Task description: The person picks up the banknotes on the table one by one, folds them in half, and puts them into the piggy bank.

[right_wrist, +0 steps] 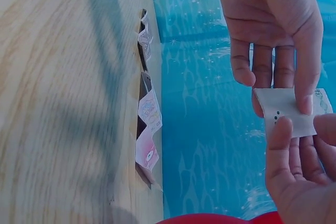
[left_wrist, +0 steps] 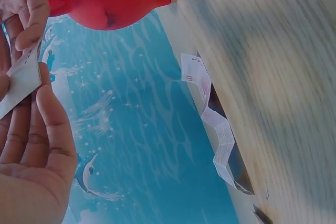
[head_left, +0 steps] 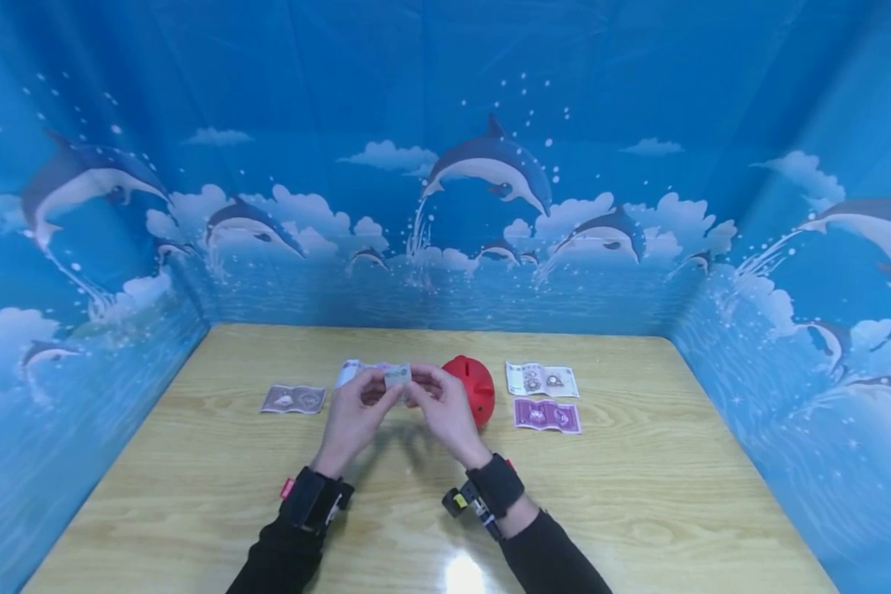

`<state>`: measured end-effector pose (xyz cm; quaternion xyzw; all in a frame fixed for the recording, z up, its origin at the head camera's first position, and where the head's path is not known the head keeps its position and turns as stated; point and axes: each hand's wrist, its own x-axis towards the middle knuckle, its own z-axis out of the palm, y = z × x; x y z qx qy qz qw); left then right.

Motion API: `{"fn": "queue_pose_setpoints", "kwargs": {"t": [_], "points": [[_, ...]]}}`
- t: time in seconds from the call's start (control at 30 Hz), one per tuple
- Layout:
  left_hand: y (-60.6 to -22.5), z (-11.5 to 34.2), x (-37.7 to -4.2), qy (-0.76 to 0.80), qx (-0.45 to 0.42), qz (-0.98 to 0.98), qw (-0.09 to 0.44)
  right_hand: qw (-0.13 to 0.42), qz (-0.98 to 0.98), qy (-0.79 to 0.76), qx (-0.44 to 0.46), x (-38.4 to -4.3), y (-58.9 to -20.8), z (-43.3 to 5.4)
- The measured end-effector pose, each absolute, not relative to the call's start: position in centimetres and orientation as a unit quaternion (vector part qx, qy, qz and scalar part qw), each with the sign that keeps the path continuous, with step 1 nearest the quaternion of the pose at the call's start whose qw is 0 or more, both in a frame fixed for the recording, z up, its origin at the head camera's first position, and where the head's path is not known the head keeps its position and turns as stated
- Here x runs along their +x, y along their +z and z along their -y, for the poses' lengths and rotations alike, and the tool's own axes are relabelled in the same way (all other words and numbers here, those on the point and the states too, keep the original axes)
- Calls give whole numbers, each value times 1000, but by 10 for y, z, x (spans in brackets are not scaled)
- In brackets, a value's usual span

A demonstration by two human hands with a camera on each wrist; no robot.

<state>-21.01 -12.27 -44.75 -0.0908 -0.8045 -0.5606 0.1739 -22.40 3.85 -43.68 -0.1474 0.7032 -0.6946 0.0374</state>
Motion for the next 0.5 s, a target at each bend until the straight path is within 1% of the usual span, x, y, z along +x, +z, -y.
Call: {"fn": "queue_pose_setpoints", "kwargs": {"t": [0.33, 0.5], "points": [[-447, 123, -209, -565, -83, 802, 172, -7, -734, -665, -139, -223, -439, -38], [-446, 123, -208, -567, -94, 797, 187, -32, -749, -648, -139, -223, -439, -38]]}}
